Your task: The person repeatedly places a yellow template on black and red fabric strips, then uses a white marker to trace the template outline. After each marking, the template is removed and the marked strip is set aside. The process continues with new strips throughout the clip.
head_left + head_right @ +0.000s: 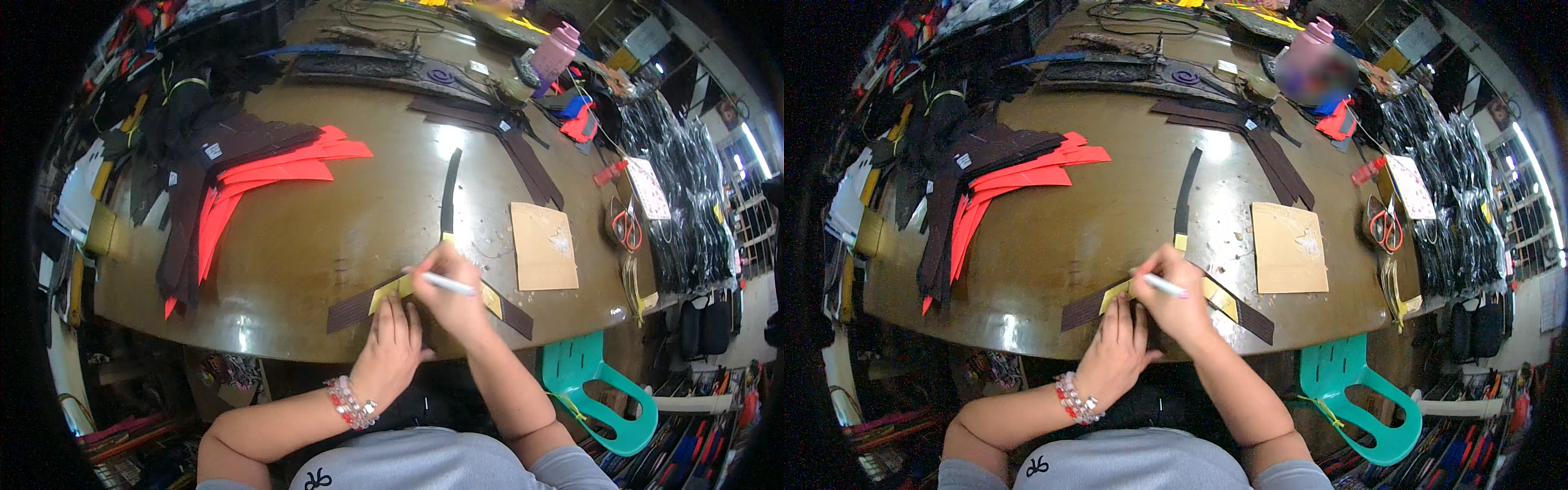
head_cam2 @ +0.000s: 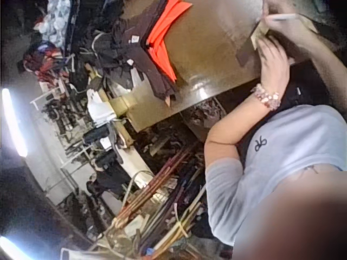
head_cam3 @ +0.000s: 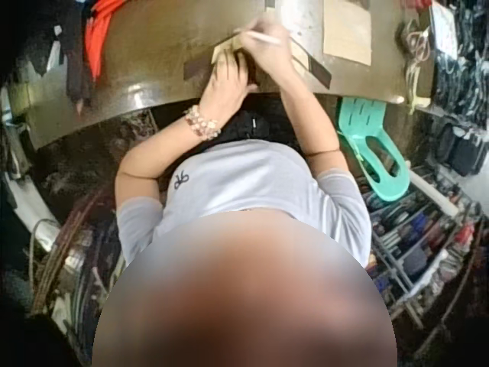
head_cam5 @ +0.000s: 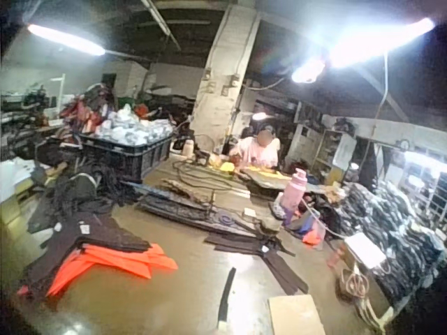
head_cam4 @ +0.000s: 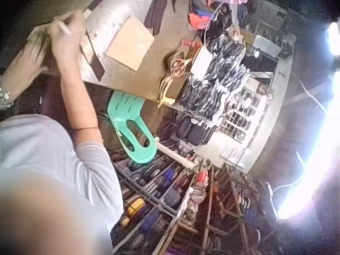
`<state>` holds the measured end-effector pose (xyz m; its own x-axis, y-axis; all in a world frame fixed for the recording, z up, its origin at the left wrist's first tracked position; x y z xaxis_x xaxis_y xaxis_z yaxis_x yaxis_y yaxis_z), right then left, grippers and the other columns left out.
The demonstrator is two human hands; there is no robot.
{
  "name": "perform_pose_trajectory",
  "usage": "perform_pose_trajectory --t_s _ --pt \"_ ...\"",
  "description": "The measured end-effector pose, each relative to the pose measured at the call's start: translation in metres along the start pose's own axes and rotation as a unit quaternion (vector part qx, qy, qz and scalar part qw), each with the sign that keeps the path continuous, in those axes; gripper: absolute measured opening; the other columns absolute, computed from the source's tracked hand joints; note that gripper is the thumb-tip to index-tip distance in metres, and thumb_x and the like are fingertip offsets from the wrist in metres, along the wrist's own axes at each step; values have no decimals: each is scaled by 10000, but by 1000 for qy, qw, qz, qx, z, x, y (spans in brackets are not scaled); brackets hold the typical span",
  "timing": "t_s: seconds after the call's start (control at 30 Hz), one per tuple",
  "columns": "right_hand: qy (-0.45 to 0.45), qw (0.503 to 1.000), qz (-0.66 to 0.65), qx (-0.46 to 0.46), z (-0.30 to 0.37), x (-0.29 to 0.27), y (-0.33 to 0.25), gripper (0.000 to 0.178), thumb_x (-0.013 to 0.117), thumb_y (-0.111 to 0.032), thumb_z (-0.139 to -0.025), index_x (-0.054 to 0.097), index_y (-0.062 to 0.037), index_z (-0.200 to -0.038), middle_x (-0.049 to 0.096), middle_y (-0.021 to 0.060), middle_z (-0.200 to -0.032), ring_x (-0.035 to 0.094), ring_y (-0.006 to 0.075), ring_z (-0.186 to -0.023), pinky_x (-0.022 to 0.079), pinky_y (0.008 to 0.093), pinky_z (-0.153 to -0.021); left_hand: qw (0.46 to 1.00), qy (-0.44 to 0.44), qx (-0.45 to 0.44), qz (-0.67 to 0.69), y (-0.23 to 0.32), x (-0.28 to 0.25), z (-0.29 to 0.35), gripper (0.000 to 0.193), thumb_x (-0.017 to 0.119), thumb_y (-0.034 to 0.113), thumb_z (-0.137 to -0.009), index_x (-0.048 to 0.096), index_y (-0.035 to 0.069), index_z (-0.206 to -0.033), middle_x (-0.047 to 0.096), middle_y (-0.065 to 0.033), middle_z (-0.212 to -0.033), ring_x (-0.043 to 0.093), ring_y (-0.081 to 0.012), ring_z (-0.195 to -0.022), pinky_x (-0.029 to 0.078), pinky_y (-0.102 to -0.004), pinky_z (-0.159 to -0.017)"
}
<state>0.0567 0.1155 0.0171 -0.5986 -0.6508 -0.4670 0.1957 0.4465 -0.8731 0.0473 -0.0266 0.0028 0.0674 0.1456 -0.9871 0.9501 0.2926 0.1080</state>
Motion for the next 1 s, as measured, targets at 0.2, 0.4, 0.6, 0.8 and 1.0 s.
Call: perform_pose_trajectory --t_s 0.2,0.4,0.6,0.8,1.0 --pt "-61 991 69 93 -4 41 -21 255 719 -205 -812 567 -22 -720 608 179 -619 633 312 -569 503 385 -548 994 17 -15 110 5 23 14 881 597 522 -849 337 -114 -1399 341 -391 -1389 334 -513 -1310 308 -537 -1107" --pt "-212 975 57 40 15 51 -37 193 665 -162 -823 546 -37 -737 617 156 -653 638 289 -617 517 379 -583 976 -4 -17 218 2 18 10 779 598 517 -860 443 -75 -1343 465 -350 -1285 434 -480 -1239 379 -513 -1039" --pt "31 941 -328 -81 -129 -52 30 392 500 -282 -1004 472 -36 -1308 668 128 -947 613 153 -720 512 295 -623 984 -36 -62 163 -44 -17 -41 453 644 357 -863 586 -30 -1091 583 -155 -1055 583 -288 -973 513 -377 -827" --pt "166 940 300 6 -260 -128 118 430 722 -102 -803 628 -103 -1223 624 233 -1086 598 378 -1030 475 439 -871 955 -34 -96 279 -72 -9 -66 272 728 235 -811 571 40 -917 602 -140 -975 592 -324 -920 482 -419 -822" --pt "140 907 385 -96 -272 -140 109 268 759 -84 -721 679 -61 -976 666 225 -897 647 398 -869 507 465 -744 831 284 -324 352 -216 -69 -25 198 697 199 -858 636 36 -951 669 -77 -876 622 -166 -778 499 -333 -714"
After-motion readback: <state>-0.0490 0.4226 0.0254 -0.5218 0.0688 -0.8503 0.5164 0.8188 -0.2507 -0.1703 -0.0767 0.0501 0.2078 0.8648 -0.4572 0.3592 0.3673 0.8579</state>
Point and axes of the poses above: each hand's wrist, its own z-axis away from the middle knuckle, its own x-axis out of the palm, y = z × x, the point moved 4 cm from there along -z, towards the middle knuckle
